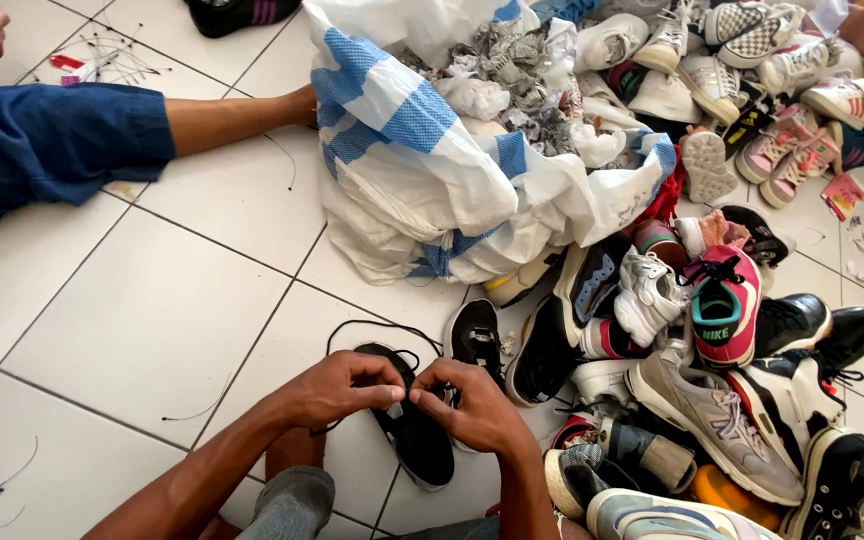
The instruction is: The person sits on the floor and works on a pair of black sneakers, repeatedly threading and adjusting the laces through the eyelets and buckles. The hands manipulate the laces and buckle straps to secure the shoes.
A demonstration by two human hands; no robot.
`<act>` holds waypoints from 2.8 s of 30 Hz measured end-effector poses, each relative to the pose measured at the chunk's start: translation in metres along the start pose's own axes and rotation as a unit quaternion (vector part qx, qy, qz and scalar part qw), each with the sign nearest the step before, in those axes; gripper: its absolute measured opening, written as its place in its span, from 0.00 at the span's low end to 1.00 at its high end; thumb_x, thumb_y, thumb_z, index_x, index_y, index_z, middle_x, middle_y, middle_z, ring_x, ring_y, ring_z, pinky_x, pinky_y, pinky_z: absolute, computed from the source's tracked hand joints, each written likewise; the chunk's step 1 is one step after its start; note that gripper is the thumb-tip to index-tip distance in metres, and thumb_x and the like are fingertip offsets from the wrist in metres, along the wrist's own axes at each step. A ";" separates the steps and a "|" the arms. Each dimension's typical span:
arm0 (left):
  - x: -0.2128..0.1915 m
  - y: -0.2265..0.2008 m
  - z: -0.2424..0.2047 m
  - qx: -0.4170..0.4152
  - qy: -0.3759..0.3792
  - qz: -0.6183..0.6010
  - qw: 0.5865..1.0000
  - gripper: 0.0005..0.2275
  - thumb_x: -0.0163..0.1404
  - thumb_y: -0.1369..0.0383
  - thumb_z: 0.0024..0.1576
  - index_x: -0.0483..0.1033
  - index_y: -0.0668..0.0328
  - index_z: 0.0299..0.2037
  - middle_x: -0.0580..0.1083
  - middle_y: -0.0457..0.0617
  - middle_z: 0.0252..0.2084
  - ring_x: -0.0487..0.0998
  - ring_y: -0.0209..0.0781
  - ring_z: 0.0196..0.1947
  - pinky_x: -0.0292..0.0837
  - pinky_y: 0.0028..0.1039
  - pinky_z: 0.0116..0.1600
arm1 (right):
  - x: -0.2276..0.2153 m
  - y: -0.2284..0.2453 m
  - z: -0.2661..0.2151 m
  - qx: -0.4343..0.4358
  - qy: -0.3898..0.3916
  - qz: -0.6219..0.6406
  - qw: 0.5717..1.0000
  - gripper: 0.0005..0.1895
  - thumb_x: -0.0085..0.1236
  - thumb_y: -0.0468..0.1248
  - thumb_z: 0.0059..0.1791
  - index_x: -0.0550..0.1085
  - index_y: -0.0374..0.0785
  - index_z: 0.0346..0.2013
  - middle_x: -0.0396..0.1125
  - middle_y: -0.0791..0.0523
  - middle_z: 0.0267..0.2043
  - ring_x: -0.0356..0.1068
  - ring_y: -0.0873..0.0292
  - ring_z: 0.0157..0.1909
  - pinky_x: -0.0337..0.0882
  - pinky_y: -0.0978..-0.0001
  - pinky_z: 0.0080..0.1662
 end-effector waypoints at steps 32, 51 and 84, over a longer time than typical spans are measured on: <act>-0.003 0.004 -0.001 0.022 0.019 0.103 0.994 0.10 0.50 0.59 0.56 0.80 0.54 0.36 0.78 0.40 0.33 0.74 0.30 0.35 0.67 0.22 0.43 | -0.005 -0.001 -0.003 0.048 -0.011 0.002 0.999 0.07 0.57 0.43 0.46 0.78 0.45 0.30 0.74 0.62 0.33 0.71 0.66 0.37 0.67 0.73 0.43; -0.014 -0.006 0.000 0.067 -0.017 0.044 0.997 0.11 0.55 0.58 0.55 0.82 0.51 0.42 0.81 0.46 0.31 0.79 0.35 0.36 0.74 0.31 0.48 | -0.016 -0.005 0.001 -0.029 -0.064 0.076 0.995 0.04 0.59 0.35 0.47 0.80 0.40 0.31 0.70 0.56 0.24 0.69 0.60 0.29 0.70 0.64 0.38; -0.013 -0.009 0.003 0.104 -0.017 0.058 0.993 0.15 0.49 0.63 0.59 0.76 0.65 0.50 0.78 0.66 0.44 0.79 0.63 0.49 0.72 0.49 0.55 | -0.016 -0.013 0.003 -0.029 -0.084 0.014 0.996 0.03 0.59 0.34 0.46 0.80 0.40 0.33 0.71 0.53 0.25 0.69 0.56 0.28 0.69 0.63 0.37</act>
Point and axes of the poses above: each hand's wrist, its own z-axis towards the middle knuckle, its own x-axis out of the palm, y = z × x, the point moved 5 cm from there along z, towards the middle knuckle
